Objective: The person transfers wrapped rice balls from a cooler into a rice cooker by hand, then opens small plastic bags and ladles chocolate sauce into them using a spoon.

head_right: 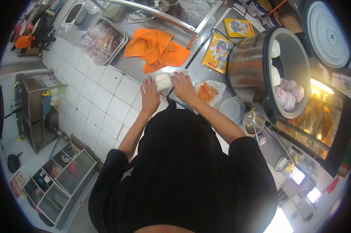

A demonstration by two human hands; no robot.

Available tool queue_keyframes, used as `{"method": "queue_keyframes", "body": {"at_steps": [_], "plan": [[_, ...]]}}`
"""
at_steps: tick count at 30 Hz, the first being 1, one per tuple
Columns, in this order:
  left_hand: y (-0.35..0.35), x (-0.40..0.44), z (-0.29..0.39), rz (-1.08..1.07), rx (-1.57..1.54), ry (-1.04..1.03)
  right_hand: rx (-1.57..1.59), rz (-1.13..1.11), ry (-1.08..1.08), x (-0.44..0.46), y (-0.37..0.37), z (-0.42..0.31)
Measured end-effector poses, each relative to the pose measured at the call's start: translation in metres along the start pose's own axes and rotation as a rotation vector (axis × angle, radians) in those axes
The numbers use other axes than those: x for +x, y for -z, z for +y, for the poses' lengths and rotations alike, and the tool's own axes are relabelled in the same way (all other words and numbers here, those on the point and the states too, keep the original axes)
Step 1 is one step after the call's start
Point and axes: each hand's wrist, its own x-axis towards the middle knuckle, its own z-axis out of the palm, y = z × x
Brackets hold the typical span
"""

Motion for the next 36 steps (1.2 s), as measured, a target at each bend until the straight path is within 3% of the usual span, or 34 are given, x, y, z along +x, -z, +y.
{"method": "queue_keyframes", "body": {"at_steps": [4, 7, 10, 11, 13, 17, 19, 25, 28, 31, 34, 36], "plan": [[0.017, 0.013, -0.018, -0.042, -0.228, 0.007, 0.117, -0.1, 0.056, 0.015, 0.0, 0.028], [0.019, 0.038, -0.036, -0.038, -0.333, -0.091, 0.119, -0.384, 0.006, 0.043, 0.01, 0.042], [0.023, 0.065, -0.047, -0.373, -0.547, 0.185, 0.193, -0.455, -0.218, 0.077, 0.004, 0.049], [0.022, 0.073, -0.048, -0.345, -0.521, 0.173, 0.221, -0.407, -0.211, 0.086, 0.002, 0.047], [0.015, 0.083, -0.046, -0.296, -0.473, 0.153, 0.082, -0.599, -0.129, 0.103, 0.006, 0.038], [0.013, 0.101, -0.044, -0.537, -0.245, 0.146, -0.104, -0.779, -0.052, 0.121, 0.0, 0.03], [0.006, 0.102, -0.045, -0.557, -0.268, 0.163, 0.027, -0.767, -0.077, 0.118, 0.006, 0.032], [-0.013, 0.051, -0.017, -0.06, -0.649, 0.475, 0.417, -0.748, -0.449, 0.093, 0.006, 0.046], [-0.015, 0.032, 0.004, 0.088, -0.633, 0.453, 0.507, -0.645, -0.548, 0.078, 0.011, 0.039], [-0.023, 0.037, 0.028, 0.075, -0.881, 0.507, 0.48, -0.552, -0.527, 0.066, 0.006, 0.037], [-0.022, 0.053, 0.049, -0.006, -1.342, 0.781, 0.494, -0.467, -0.51, 0.056, 0.0, 0.038], [-0.016, 0.07, 0.06, 0.075, -1.221, 0.794, 0.586, -0.428, -0.534, 0.049, -0.007, 0.044]]}}
